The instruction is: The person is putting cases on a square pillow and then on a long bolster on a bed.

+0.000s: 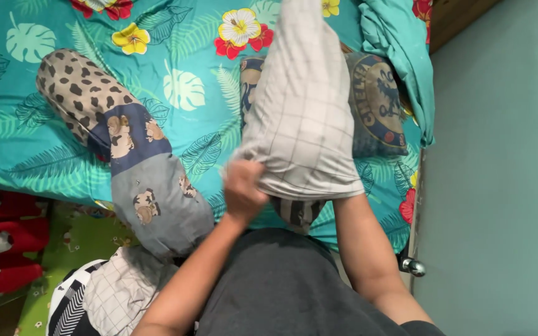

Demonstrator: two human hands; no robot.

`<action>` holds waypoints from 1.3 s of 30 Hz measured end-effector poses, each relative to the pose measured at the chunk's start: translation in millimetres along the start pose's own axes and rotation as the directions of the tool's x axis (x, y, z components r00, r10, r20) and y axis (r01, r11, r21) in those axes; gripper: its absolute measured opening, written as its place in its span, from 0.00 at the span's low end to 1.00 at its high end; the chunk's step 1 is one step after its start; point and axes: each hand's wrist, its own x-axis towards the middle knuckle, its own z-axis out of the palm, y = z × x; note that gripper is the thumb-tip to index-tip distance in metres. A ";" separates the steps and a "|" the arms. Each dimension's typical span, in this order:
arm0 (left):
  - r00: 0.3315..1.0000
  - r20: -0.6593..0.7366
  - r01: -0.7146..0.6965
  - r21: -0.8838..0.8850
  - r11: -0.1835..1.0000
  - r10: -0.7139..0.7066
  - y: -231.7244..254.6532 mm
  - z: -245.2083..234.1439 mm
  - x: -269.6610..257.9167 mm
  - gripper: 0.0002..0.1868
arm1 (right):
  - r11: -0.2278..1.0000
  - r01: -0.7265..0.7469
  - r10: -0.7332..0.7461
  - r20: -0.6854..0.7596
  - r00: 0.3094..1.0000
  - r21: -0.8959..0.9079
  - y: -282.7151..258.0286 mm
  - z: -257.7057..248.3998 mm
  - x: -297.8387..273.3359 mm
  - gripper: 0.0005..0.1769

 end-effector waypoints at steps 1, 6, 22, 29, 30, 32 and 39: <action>1.000 0.000 0.000 -0.004 1.000 0.000 -7.9 -3.0 8.3 0.12 | 1.000 -0.010 0.010 -0.014 1.000 0.003 3.9 -6.0 -4.4 0.24; 0.980 -0.178 0.114 0.156 0.981 -0.086 -25.1 -20.3 52.3 0.20 | 0.998 -0.052 0.053 -0.082 0.995 0.022 25.7 -56.3 -31.5 0.24; 0.979 0.021 0.200 -0.294 0.935 -0.203 -17.5 15.9 2.2 0.12 | 0.983 -0.148 0.175 -0.304 0.936 0.110 50.8 -132.7 -63.5 0.25; 0.977 0.022 0.214 -0.134 0.968 -0.213 -0.8 37.2 27.0 0.39 | 0.968 -0.189 0.240 -0.395 0.887 0.162 39.3 -153.6 1.2 0.25; 0.961 0.045 0.277 -0.081 0.958 -0.274 -1.2 45.4 31.1 0.41 | 0.965 -0.201 0.253 -0.411 0.876 0.167 35.8 -163.8 -0.1 0.25; 0.952 0.041 0.307 -0.080 0.948 -0.304 -6.2 56.8 42.4 0.41 | 0.959 -0.222 0.279 -0.447 0.850 0.176 42.5 -178.0 -8.8 0.25; 0.962 0.160 0.243 -0.150 0.958 -0.219 4.6 59.6 102.9 0.15 | 0.932 -0.277 0.362 -0.567 0.740 0.234 55.1 -224.7 -38.0 0.26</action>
